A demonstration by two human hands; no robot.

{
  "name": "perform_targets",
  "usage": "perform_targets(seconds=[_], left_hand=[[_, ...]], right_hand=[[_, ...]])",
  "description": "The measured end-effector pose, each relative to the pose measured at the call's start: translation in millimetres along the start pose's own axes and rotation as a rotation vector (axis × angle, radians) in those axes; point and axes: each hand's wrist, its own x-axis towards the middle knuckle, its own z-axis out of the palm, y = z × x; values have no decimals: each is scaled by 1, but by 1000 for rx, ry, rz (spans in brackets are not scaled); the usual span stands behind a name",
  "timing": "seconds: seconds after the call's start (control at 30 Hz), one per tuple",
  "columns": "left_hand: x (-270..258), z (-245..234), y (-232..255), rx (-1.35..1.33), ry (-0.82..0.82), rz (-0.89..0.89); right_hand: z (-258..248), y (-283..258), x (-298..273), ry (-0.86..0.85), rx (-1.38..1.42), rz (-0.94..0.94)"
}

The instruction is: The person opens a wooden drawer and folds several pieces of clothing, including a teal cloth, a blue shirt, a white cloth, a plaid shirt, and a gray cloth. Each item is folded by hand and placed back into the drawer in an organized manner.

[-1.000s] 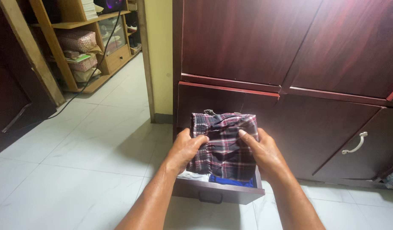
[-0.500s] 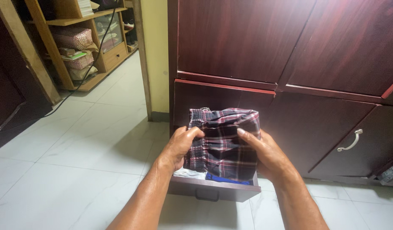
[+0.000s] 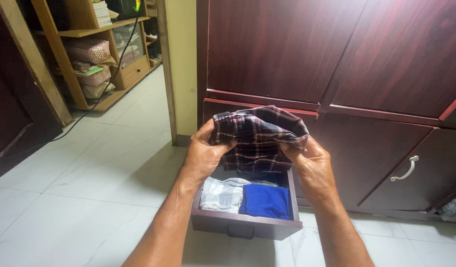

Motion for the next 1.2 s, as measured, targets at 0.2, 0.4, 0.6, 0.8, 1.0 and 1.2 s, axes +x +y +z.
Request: perform_targets(seconds=[0.2, 0.4, 0.6, 0.8, 1.0, 1.2], left_hand=[[-2, -3, -6, 4, 9, 2], [-1, -8, -15, 71, 20, -5], [-5, -10, -19, 136, 3, -144], [-8, -8, -21, 323, 45, -255], [-12, -9, -25, 225, 28, -342], [-12, -13, -41, 157, 24, -404]], right_hand=[[3, -1, 0, -18, -5, -35], [5, 2, -2, 26, -122, 87], [3, 12, 0, -22, -113, 65], [0, 18, 1, 6, -84, 209], [0, 26, 3, 37, -162, 250], [0, 33, 1, 1, -8, 381]])
